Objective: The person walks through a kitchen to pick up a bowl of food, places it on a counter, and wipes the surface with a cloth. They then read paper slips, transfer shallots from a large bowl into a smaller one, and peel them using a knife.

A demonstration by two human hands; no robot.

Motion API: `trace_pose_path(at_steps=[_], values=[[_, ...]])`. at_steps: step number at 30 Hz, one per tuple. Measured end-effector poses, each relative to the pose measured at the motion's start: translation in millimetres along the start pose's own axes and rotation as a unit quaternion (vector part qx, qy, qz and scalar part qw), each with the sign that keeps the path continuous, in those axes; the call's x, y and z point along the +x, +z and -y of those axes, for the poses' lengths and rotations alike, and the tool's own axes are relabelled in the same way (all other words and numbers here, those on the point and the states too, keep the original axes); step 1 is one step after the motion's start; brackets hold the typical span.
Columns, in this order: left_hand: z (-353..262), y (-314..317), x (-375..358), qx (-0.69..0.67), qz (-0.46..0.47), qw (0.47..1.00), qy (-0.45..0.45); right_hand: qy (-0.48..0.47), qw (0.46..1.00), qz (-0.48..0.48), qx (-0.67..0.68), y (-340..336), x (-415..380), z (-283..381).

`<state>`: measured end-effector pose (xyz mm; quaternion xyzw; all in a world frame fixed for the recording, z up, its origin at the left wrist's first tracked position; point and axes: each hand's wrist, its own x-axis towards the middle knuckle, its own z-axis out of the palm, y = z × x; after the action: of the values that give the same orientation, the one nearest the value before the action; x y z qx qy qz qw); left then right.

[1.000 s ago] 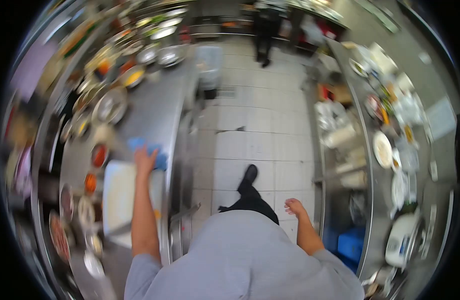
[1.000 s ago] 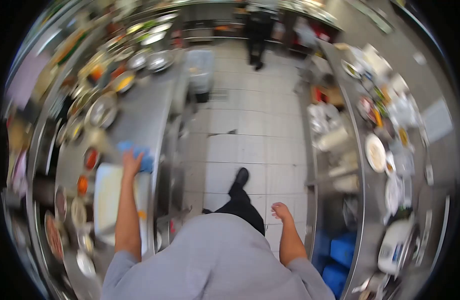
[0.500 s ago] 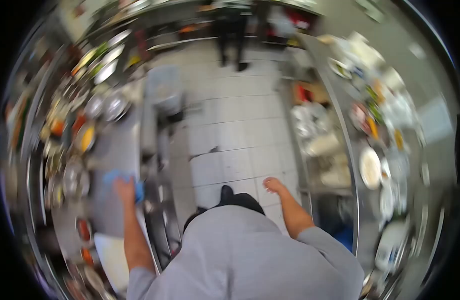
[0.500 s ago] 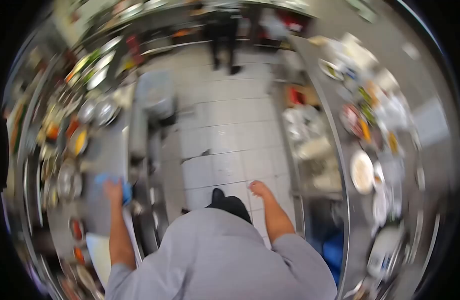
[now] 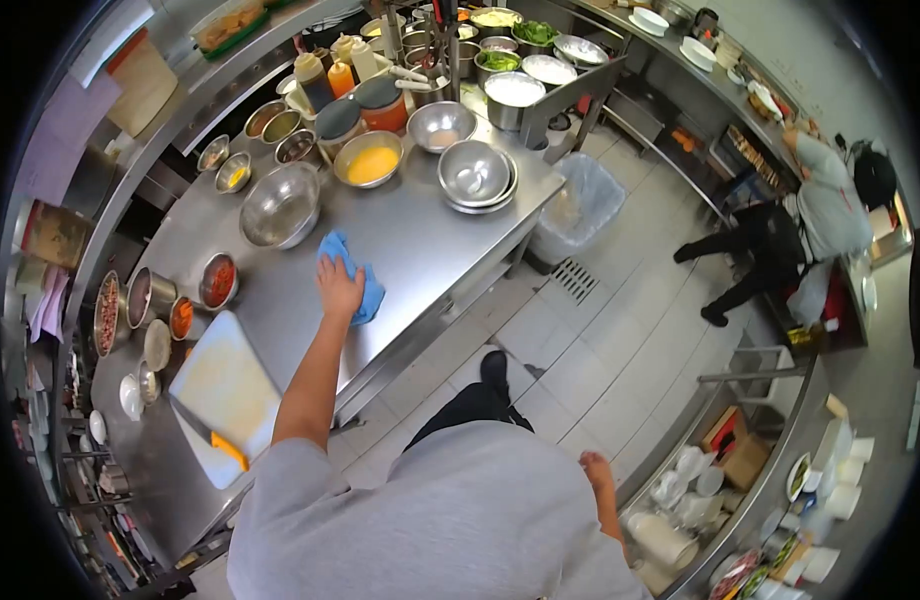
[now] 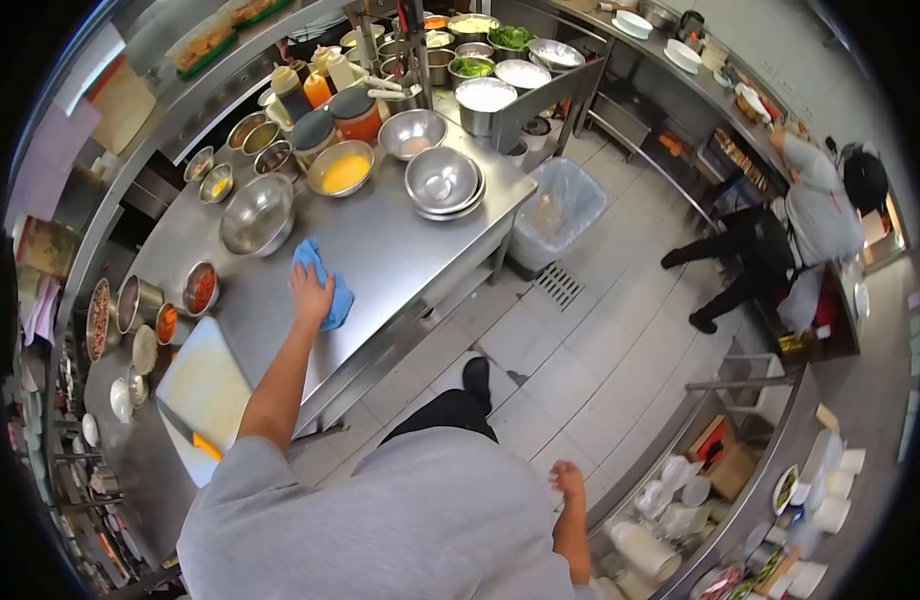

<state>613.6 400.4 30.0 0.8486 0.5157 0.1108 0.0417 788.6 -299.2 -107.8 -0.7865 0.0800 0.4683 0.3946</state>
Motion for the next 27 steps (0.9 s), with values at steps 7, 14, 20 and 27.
trace_pose_path(at_steps=[7,14,20,27], values=[[-154.4,51.2,50.1,-0.035,-0.011,0.993,0.112,0.037,0.999,-0.009,0.009,-76.4,29.8,79.7],[-236.6,28.5,24.9,-0.247,0.043,0.946,0.207,0.054,0.998,0.007,0.036,-103.6,129.0,181.5],[-228.9,-1.0,59.9,-0.327,-0.120,0.937,-0.006,0.018,0.995,0.091,-0.037,-131.8,212.9,278.4],[-281.2,-40.4,130.9,-0.082,0.069,0.993,-0.040,0.001,0.983,0.125,-0.133,-207.7,321.0,378.4]])
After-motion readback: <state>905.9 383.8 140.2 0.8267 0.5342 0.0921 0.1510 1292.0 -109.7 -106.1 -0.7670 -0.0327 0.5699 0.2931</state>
